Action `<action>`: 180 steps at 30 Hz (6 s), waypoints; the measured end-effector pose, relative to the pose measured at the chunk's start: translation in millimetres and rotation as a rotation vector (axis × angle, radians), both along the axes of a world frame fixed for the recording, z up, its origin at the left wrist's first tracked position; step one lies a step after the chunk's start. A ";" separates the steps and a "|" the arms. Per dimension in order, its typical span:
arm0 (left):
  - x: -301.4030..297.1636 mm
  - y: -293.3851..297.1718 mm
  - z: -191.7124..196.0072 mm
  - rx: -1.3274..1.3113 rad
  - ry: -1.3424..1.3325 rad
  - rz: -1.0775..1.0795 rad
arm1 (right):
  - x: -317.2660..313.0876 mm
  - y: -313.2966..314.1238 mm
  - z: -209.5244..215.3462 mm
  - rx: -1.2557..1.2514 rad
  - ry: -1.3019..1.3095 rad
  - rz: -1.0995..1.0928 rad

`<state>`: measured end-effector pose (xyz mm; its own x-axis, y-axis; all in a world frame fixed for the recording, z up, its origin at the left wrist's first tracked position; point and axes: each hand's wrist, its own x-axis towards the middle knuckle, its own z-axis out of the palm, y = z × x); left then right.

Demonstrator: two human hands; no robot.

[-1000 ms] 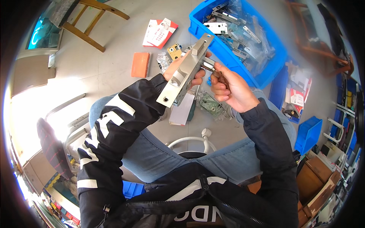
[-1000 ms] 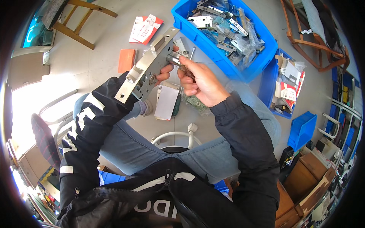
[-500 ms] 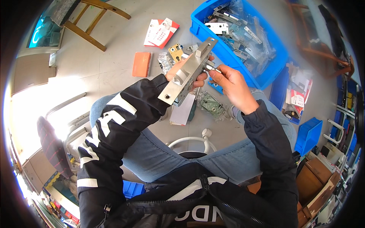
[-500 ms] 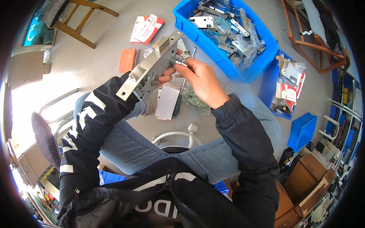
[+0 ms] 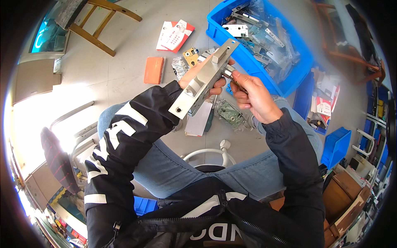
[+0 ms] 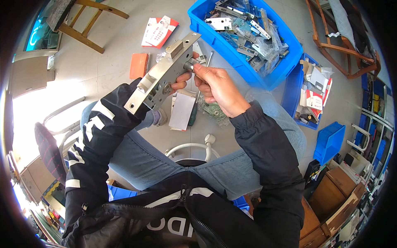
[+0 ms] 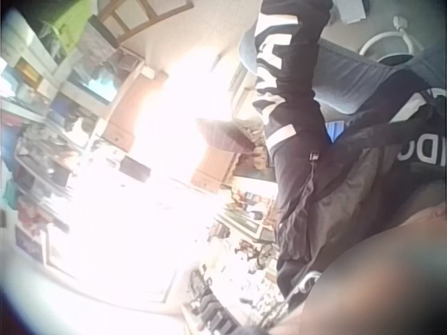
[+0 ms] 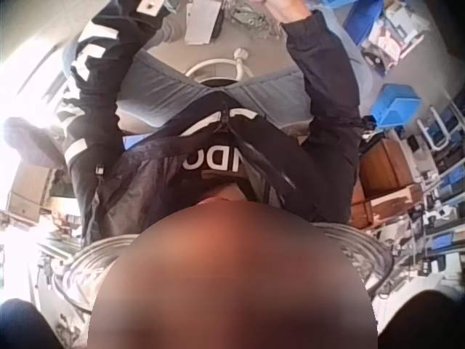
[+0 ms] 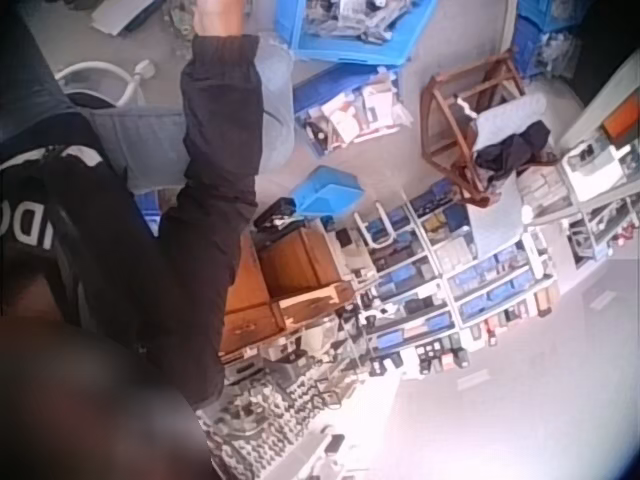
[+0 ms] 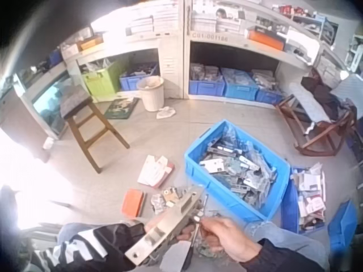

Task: The person sits on the floor and assembles various lock mechanisms by inserting cylinders into lock bodies, testing keys, and placing parts into a blue bin. They handle multiple lock bodies, cylinders, and keys, repeatedly inserting and removing components to fit them together.

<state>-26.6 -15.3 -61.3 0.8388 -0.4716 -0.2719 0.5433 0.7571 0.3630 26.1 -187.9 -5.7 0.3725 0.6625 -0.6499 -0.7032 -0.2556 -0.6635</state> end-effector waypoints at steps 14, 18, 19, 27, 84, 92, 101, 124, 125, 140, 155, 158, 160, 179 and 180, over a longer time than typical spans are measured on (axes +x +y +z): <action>2.6 6.4 1.8 0.092 -0.040 0.049 | 3.9 -5.5 4.1 0.052 0.128 -0.044; 0.8 3.4 -1.3 0.093 -0.044 0.066 | 3.0 -4.7 2.7 0.042 0.135 -0.045; 0.9 2.9 -0.3 0.089 -0.046 0.072 | 3.1 -4.7 1.9 0.049 0.136 -0.041; 3.0 1.8 10.6 0.106 0.097 0.033 | 3.8 -7.0 -6.0 0.172 0.372 -0.118; 5.1 1.2 46.3 0.521 0.065 0.082 | -2.8 -7.5 -11.9 0.217 0.320 -0.018; 5.2 -0.7 44.4 0.501 -0.039 0.073 | -11.8 -5.4 -15.9 0.530 0.758 -0.162; 6.2 -2.6 44.0 0.398 -0.050 0.126 | -21.1 -3.2 -5.2 0.563 0.742 -0.254; 6.7 11.1 25.3 0.169 -0.057 0.104 | -7.7 0.5 -2.9 -0.237 -1.466 0.170; 6.6 11.3 24.8 0.149 -0.084 0.112 | -7.8 -0.1 -1.0 -0.228 -1.349 0.161; 6.6 4.8 32.2 0.255 0.029 0.131 | -15.9 1.2 -2.6 -0.238 -1.107 0.071; 6.6 8.2 20.7 0.210 -0.064 0.096 | -16.4 1.7 -6.3 -0.255 -1.448 0.079; 5.3 9.1 12.7 0.102 -0.040 0.134 | -13.8 3.1 -11.2 -0.330 -1.710 0.122; 5.8 11.2 7.4 0.001 -0.092 0.109 | -12.2 3.7 -13.7 -0.334 -1.719 0.121; 6.7 9.2 -4.4 -0.109 -0.231 0.119 | -12.3 0.3 2.1 -0.175 -1.330 0.015; 6.3 7.7 -4.1 -0.111 -0.204 0.135 | -12.2 -0.9 2.5 -0.158 -1.276 0.023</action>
<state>-20.2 -7.6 -65.4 0.9284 -0.3691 -0.0434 0.3587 0.8590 0.3653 13.9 -188.8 -3.2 0.7753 0.6260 0.0841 0.4094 -0.3967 -0.8216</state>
